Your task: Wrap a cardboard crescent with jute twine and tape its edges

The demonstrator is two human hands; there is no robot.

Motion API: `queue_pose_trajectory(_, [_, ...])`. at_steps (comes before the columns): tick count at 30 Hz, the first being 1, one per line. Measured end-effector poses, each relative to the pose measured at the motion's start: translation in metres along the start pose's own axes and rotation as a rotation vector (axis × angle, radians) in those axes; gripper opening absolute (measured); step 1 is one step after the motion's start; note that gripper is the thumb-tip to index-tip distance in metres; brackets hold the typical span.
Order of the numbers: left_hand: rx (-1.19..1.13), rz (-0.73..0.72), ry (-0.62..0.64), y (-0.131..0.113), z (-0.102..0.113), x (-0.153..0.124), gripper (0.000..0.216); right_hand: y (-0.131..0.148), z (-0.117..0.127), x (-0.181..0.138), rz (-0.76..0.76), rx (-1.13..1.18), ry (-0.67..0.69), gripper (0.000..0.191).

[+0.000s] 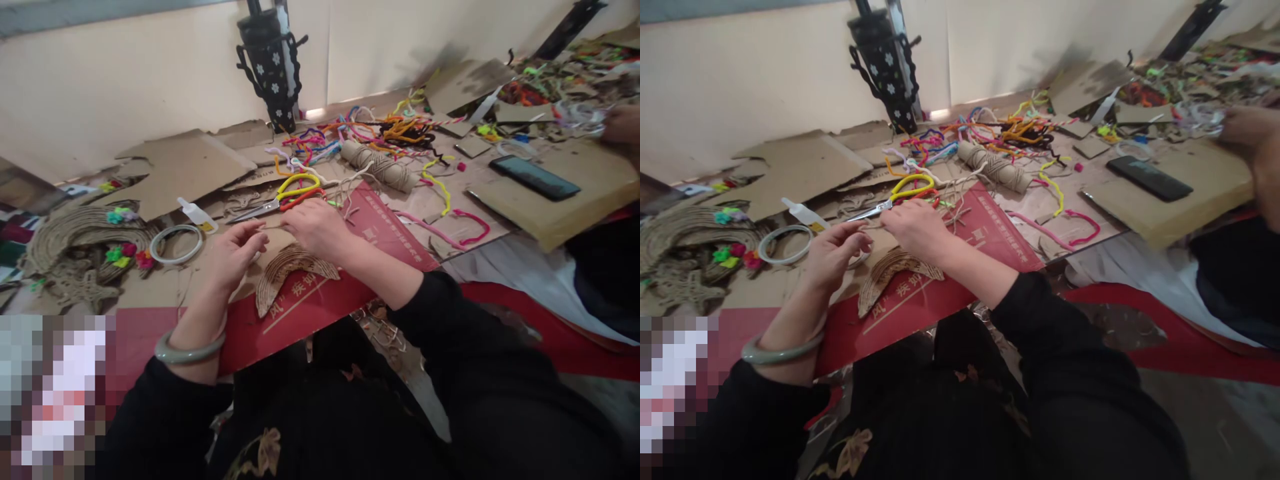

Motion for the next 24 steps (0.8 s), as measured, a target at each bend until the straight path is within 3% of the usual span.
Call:
queue_pose_trajectory(6, [0.076,-0.098,-0.017,0.003,0.004,0.001,0.01,0.017,-0.005,0.02,0.098,0.011,0.092,0.025])
queue_pose_trajectory(12, [0.016,-0.132,-0.256,0.004,0.01,0.006,0.01,-0.041,-0.003,0.02,0.057,0.007,0.06,0.025])
queue_pose_trajectory(17, [-0.026,-0.094,-0.28,0.004,0.007,0.008,0.012,-0.095,0.014,0.0,-0.089,0.007,0.058,0.025])
queue_pose_trajectory(24, [-0.048,-0.014,-0.321,0.004,0.006,0.01,0.011,-0.105,0.024,-0.02,-0.257,0.389,-0.038,0.032])
Point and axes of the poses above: each hand's wrist, its own x-axis towards the middle knuckle, its own z-axis out of the back of the hand, y = z × x, the point moved 1 cm from there along x, towards the middle knuckle, and after that the axes turned 1 degree about x, right-handed, at the moved point
